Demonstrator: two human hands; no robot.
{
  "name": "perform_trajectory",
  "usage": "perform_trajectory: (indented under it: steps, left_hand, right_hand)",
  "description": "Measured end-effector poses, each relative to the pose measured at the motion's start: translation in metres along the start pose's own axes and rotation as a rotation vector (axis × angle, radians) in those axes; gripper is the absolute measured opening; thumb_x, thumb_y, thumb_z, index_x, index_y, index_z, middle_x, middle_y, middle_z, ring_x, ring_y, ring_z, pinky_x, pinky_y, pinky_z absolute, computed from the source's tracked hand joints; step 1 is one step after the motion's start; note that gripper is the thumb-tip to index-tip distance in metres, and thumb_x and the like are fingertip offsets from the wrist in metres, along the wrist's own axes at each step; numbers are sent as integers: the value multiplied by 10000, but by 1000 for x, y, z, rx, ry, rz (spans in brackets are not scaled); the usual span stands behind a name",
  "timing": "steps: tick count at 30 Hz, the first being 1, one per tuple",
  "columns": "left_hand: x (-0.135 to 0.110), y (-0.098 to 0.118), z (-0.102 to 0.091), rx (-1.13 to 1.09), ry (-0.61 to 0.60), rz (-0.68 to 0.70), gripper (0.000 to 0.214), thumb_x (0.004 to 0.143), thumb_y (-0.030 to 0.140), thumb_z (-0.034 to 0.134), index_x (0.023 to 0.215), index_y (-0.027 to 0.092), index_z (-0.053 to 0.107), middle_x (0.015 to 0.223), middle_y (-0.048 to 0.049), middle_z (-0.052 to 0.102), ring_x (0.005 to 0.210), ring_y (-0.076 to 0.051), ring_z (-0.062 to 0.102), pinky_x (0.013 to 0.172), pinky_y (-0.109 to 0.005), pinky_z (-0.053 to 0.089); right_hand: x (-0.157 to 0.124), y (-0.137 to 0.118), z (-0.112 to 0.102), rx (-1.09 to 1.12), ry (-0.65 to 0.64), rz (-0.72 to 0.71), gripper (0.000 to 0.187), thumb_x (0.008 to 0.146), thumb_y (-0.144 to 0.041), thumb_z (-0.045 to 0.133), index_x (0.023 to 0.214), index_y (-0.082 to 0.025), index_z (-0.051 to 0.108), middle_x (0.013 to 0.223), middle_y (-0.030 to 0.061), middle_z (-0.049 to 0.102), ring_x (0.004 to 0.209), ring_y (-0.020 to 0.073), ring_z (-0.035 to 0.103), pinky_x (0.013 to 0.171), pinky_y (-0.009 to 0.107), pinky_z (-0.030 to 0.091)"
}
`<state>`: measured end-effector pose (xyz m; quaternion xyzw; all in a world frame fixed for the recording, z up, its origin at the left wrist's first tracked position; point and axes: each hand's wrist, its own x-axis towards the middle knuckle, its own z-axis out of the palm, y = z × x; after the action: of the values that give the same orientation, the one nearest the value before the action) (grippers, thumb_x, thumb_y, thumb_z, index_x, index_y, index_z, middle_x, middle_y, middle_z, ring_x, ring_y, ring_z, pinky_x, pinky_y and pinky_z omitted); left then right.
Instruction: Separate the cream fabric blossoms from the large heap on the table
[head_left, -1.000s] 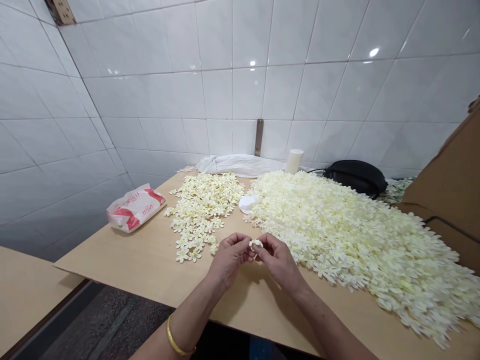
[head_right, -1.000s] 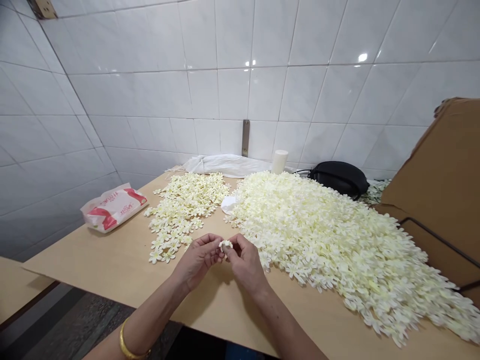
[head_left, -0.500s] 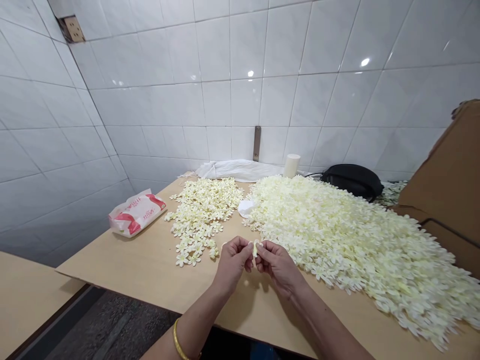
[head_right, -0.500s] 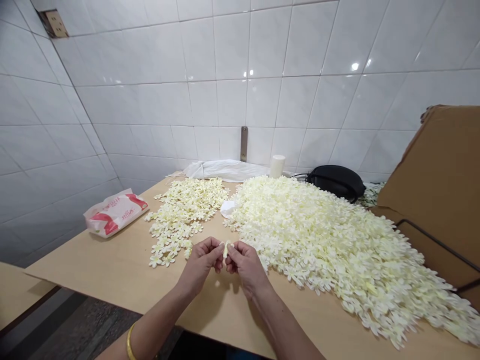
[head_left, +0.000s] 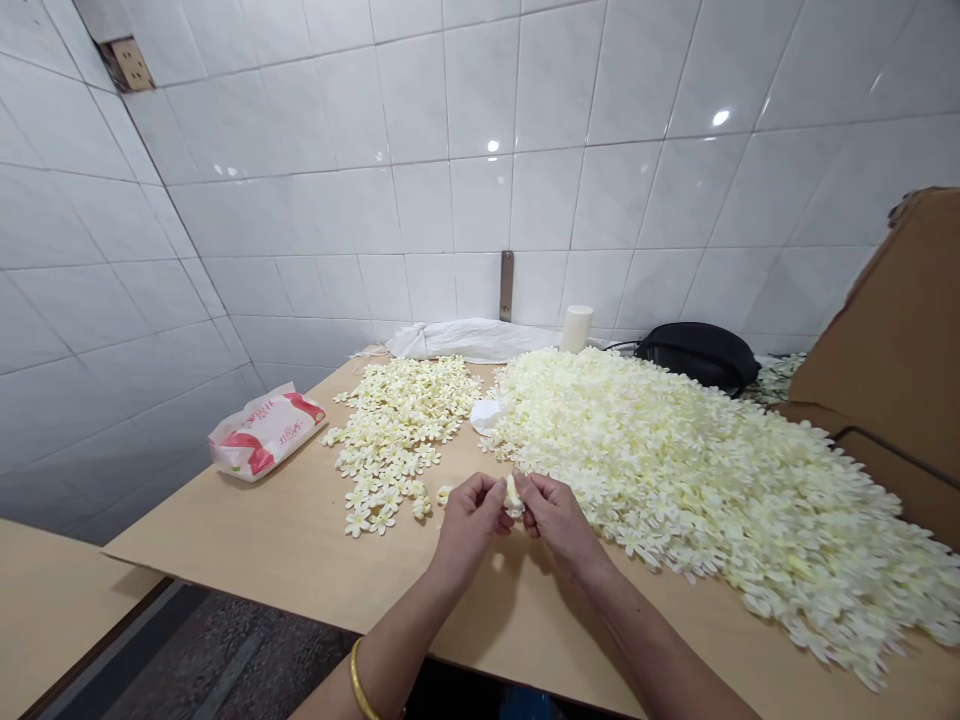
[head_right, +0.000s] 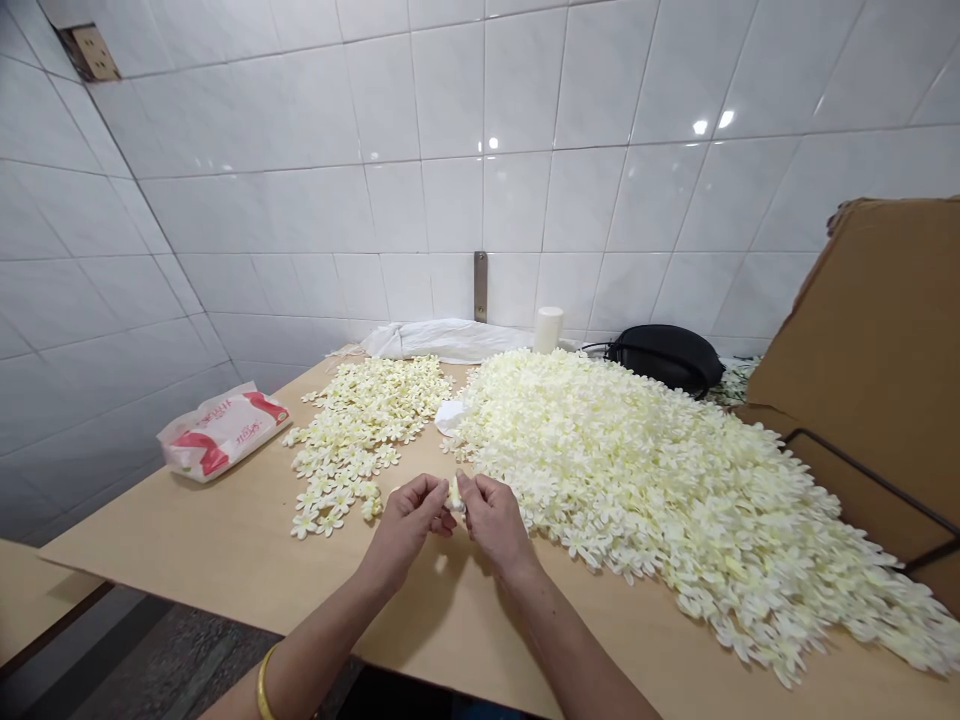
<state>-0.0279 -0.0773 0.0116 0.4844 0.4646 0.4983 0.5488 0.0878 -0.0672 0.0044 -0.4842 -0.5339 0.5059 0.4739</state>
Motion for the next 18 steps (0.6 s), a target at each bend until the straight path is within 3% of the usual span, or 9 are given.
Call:
perform_trajectory:
  steps: [3,7,10,15,18]
  left_hand:
    - [0,2,-2,-151,-42,-55,273,607,316,655,727,115,514,581,18,526,520,-69,483,545,-200,400]
    - [-1,3,-3,-138,-1,4,183,601,213,634,625,121,477,497,30,502,467,-57,447,503,-186,353]
    - [-1,2,-3,-168,-31,-13,162,573,162,625,629,123,479,486,20,521,465,-69,468,500,-192,349]
    - [5,-4,-7,-329,-53,-207,317,472,199,698,697,121,489,507,9,549,440,-72,475,485,-193,355]
    - [7,-3,-11,-217,-35,-221,298,485,190,667,719,124,495,518,14,536,449,-80,479,498,-209,380]
  right_hand:
    - [0,-1,-1,12,-48,-4,486,675,-611,525,576,-149,411,478,-33,419,427,73,389,442,212,314]
    - [-2,-2,1,163,-159,98,460,653,-577,583,654,-139,444,549,-3,516,470,72,441,468,193,323]
    - [-1,-1,2,283,-156,158,446,583,-515,666,636,-135,438,528,-17,492,454,55,419,458,178,302]
    - [3,5,0,100,-134,124,459,605,-583,557,621,-140,441,542,-6,467,426,64,402,449,208,322]
    - [5,7,-1,-65,-108,93,415,682,-547,479,595,-142,451,522,10,453,420,86,393,436,224,312]
